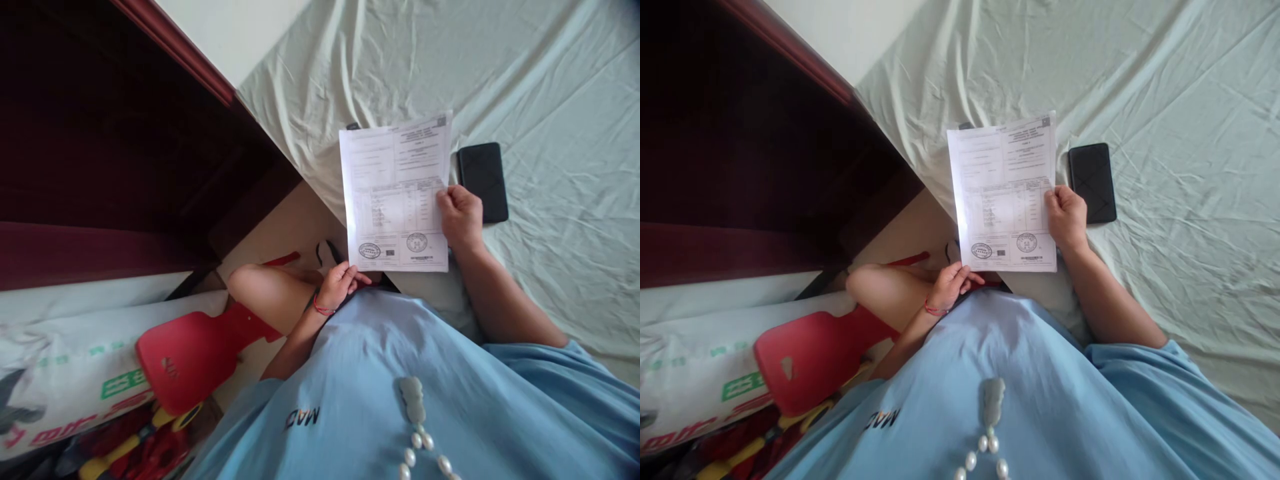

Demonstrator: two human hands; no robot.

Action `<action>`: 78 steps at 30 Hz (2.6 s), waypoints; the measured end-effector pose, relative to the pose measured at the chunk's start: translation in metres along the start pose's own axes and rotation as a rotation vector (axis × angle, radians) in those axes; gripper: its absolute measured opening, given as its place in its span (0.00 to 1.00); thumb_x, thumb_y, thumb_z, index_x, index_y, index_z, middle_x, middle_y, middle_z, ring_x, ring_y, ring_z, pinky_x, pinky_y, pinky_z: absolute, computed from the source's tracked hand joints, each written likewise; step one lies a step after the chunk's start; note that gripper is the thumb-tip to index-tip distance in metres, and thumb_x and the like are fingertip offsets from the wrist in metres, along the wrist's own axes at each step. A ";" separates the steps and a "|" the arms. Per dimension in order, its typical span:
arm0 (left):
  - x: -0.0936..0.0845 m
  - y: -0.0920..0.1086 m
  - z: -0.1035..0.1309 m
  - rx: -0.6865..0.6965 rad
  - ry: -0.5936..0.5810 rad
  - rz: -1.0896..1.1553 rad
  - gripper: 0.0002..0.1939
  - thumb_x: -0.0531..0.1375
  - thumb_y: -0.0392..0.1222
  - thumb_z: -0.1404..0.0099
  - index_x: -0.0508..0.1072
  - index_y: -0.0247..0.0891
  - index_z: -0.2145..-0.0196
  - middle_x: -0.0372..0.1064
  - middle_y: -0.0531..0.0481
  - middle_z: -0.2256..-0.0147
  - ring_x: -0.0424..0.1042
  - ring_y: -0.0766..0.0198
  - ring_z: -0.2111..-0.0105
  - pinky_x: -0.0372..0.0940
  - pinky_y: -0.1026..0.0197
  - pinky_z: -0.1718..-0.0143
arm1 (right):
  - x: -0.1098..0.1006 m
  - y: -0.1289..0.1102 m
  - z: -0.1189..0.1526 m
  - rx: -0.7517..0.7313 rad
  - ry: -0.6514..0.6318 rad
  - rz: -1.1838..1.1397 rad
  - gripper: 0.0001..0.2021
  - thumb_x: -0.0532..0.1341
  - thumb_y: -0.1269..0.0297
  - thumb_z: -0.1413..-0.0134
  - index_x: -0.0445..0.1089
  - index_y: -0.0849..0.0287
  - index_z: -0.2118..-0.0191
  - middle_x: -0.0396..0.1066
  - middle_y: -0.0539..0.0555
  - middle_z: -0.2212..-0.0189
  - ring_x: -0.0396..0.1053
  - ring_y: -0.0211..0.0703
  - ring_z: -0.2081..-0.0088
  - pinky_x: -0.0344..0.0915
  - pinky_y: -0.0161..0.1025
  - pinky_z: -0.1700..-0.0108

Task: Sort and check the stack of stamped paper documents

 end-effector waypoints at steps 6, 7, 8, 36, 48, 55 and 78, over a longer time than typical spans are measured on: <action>0.000 -0.009 0.000 -0.021 -0.050 0.097 0.33 0.65 0.68 0.31 0.75 0.30 0.52 0.83 0.38 0.66 0.60 0.72 0.81 0.52 0.63 0.78 | 0.000 0.000 0.000 -0.016 -0.003 0.008 0.12 0.62 0.60 0.35 0.68 0.55 0.71 0.63 0.46 0.78 0.57 0.37 0.75 0.55 0.39 0.70; 0.000 -0.009 0.001 -0.024 -0.051 0.116 0.33 0.66 0.67 0.31 0.76 0.30 0.52 0.83 0.38 0.67 0.60 0.72 0.81 0.52 0.63 0.78 | 0.001 0.001 0.000 -0.022 -0.008 0.004 0.13 0.62 0.59 0.34 0.68 0.55 0.71 0.62 0.46 0.78 0.57 0.37 0.75 0.54 0.39 0.70; 0.000 -0.009 0.001 -0.031 -0.048 0.133 0.32 0.66 0.67 0.32 0.76 0.30 0.52 0.83 0.38 0.67 0.60 0.72 0.81 0.52 0.63 0.78 | 0.001 0.001 0.000 -0.029 -0.012 0.000 0.13 0.62 0.58 0.34 0.68 0.55 0.71 0.62 0.46 0.78 0.57 0.37 0.75 0.54 0.39 0.70; -0.010 -0.015 -0.010 0.021 0.075 -0.008 0.35 0.63 0.75 0.34 0.75 0.35 0.58 0.78 0.45 0.69 0.71 0.65 0.75 0.62 0.62 0.74 | 0.007 0.005 -0.001 -0.029 -0.118 -0.044 0.18 0.63 0.45 0.35 0.71 0.54 0.67 0.69 0.49 0.74 0.64 0.39 0.72 0.59 0.39 0.70; -0.019 0.048 -0.023 0.311 0.328 -0.089 0.30 0.62 0.71 0.30 0.74 0.39 0.52 0.77 0.48 0.63 0.76 0.61 0.62 0.69 0.59 0.55 | 0.019 -0.001 0.012 0.217 -0.319 -0.475 0.15 0.73 0.48 0.47 0.75 0.53 0.65 0.77 0.49 0.73 0.72 0.41 0.75 0.70 0.39 0.73; -0.006 0.080 -0.037 0.258 0.214 0.261 0.32 0.68 0.69 0.34 0.80 0.37 0.50 0.81 0.38 0.48 0.78 0.46 0.42 0.71 0.48 0.40 | 0.017 -0.015 0.020 0.275 -0.379 -0.535 0.17 0.76 0.47 0.51 0.79 0.51 0.62 0.81 0.50 0.69 0.77 0.44 0.72 0.76 0.42 0.69; 0.014 0.193 -0.080 0.720 -0.032 -0.082 0.43 0.67 0.73 0.36 0.78 0.37 0.38 0.79 0.34 0.43 0.65 0.39 0.29 0.63 0.38 0.28 | -0.010 -0.060 -0.023 -0.156 -0.546 -0.303 0.28 0.80 0.44 0.54 0.82 0.44 0.47 0.83 0.54 0.46 0.76 0.66 0.38 0.71 0.69 0.32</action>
Point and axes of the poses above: each hand's wrist, its own z-axis away from the middle knuckle, its own x-axis out of the palm, y = z × x, the point moved 7 cm from there along -z, towards the middle knuckle
